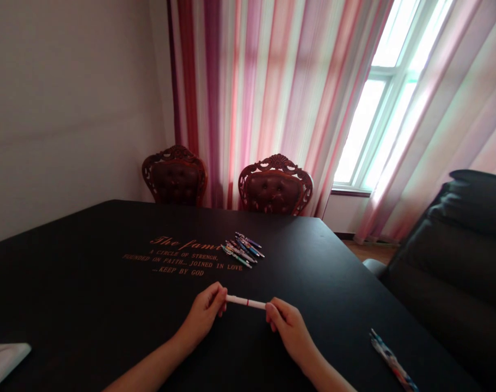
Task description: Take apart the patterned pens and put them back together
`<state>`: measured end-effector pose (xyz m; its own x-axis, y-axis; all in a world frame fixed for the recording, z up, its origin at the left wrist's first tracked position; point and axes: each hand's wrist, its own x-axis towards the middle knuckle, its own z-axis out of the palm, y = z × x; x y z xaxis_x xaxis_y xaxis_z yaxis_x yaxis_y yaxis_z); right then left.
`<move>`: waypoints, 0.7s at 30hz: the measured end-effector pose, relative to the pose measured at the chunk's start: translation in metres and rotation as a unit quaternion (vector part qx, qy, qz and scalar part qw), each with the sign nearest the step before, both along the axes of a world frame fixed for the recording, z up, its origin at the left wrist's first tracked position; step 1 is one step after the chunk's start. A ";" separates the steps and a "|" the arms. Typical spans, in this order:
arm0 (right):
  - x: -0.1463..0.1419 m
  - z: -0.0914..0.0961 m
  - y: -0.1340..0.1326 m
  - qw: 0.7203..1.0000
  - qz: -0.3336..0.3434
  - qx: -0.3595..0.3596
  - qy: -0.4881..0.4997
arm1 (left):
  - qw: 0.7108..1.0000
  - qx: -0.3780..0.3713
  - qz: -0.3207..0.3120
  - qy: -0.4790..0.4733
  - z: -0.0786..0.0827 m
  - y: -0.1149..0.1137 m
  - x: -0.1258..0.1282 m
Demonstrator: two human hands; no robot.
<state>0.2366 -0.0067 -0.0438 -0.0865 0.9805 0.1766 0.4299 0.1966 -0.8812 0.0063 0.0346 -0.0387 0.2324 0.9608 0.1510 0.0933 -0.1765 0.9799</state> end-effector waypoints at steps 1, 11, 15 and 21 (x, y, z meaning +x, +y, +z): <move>0.000 0.000 0.000 1.000 0.004 0.002 0.000 | 1.000 0.000 0.003 0.012 0.000 0.000 0.000; 0.001 0.003 -0.002 1.000 0.016 0.014 0.015 | 0.998 0.032 -0.054 0.000 0.005 -0.009 -0.002; 0.000 0.004 -0.003 0.999 0.012 0.027 0.037 | 0.999 0.020 -0.041 0.009 0.004 -0.008 -0.002; -0.001 0.004 -0.003 0.999 -0.010 0.022 0.039 | 0.999 0.011 -0.036 0.008 0.003 -0.007 -0.003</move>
